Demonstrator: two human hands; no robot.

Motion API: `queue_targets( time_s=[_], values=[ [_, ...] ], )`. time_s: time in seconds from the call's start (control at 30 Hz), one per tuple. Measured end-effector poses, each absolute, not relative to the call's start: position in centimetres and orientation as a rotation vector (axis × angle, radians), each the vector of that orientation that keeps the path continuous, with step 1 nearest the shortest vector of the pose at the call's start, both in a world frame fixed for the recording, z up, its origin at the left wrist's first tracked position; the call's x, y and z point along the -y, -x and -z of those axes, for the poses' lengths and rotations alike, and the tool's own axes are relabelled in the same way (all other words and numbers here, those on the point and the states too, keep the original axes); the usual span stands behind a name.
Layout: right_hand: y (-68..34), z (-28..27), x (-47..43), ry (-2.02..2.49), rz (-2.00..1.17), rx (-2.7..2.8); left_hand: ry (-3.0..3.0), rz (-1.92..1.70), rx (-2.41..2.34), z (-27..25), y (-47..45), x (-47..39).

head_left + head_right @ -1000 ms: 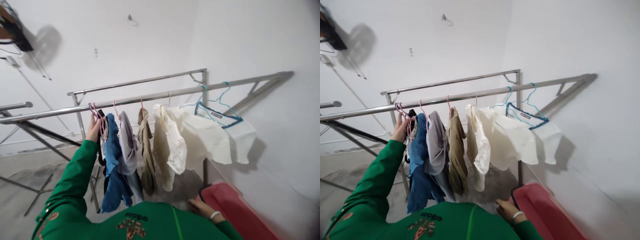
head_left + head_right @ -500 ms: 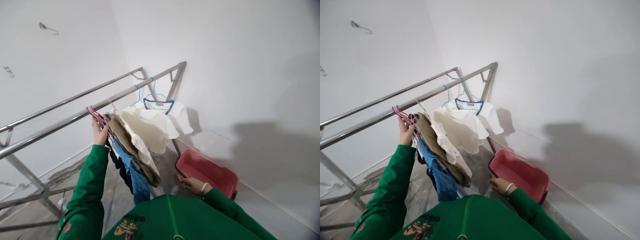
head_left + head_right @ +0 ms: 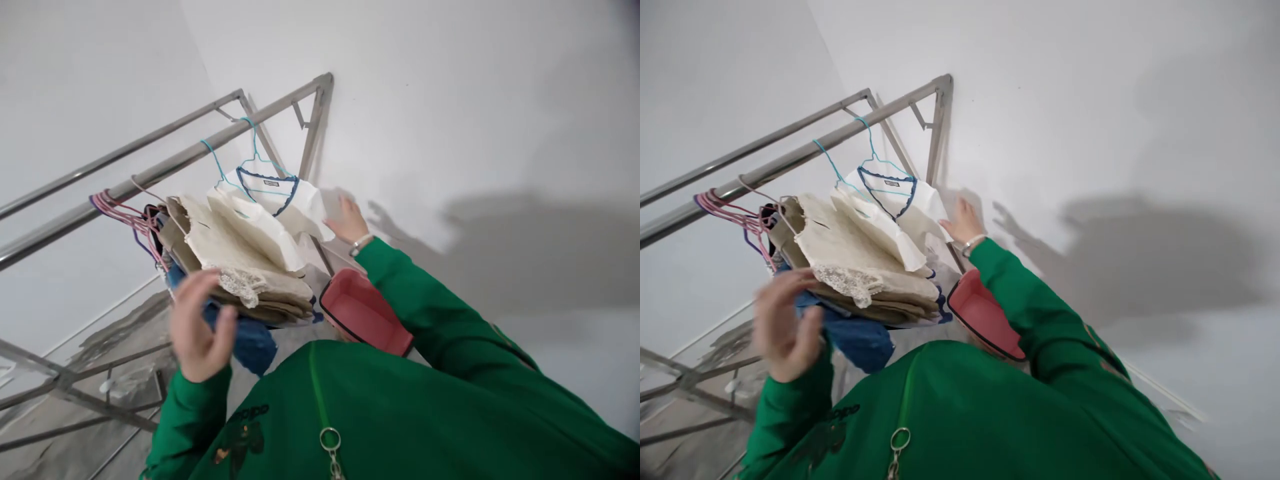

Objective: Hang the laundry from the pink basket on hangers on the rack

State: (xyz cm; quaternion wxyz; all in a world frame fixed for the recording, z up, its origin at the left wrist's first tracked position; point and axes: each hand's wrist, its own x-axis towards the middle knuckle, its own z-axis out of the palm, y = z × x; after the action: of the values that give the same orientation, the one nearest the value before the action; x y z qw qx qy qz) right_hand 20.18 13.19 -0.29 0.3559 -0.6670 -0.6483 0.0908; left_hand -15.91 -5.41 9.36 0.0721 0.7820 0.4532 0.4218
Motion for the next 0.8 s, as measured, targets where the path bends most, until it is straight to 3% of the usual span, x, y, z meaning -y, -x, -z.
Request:
queue_targets(
  time_s=[0.13, 0.33, 0.47, 0.57, 0.8],
  values=[
    [-19.0, -1.6, -19.0, 1.751, -0.275, 1.789, -2.625, -1.13, -0.977, -6.3, 5.7, 3.2],
    [-17.6, 2.3, -15.6, 1.426, -0.345, 2.169, -2.299, -1.255, -1.417, -3.7, 1.2, -10.4],
    [-18.4, 5.9, -11.9, 1.16, -0.448, 2.33, -2.172, -1.153, -1.57, -3.4, -1.2, -13.9],
    [-19.1, 9.0, -9.6, 1.063, -0.709, 2.221, -2.148, -1.121, -1.644, -3.0, -3.0, -13.0],
    [-20.7, 13.6, -7.1, 1.184, -1.011, 1.588, -2.049, -1.658, -1.218, -5.0, -2.4, -10.9]
  ],
)
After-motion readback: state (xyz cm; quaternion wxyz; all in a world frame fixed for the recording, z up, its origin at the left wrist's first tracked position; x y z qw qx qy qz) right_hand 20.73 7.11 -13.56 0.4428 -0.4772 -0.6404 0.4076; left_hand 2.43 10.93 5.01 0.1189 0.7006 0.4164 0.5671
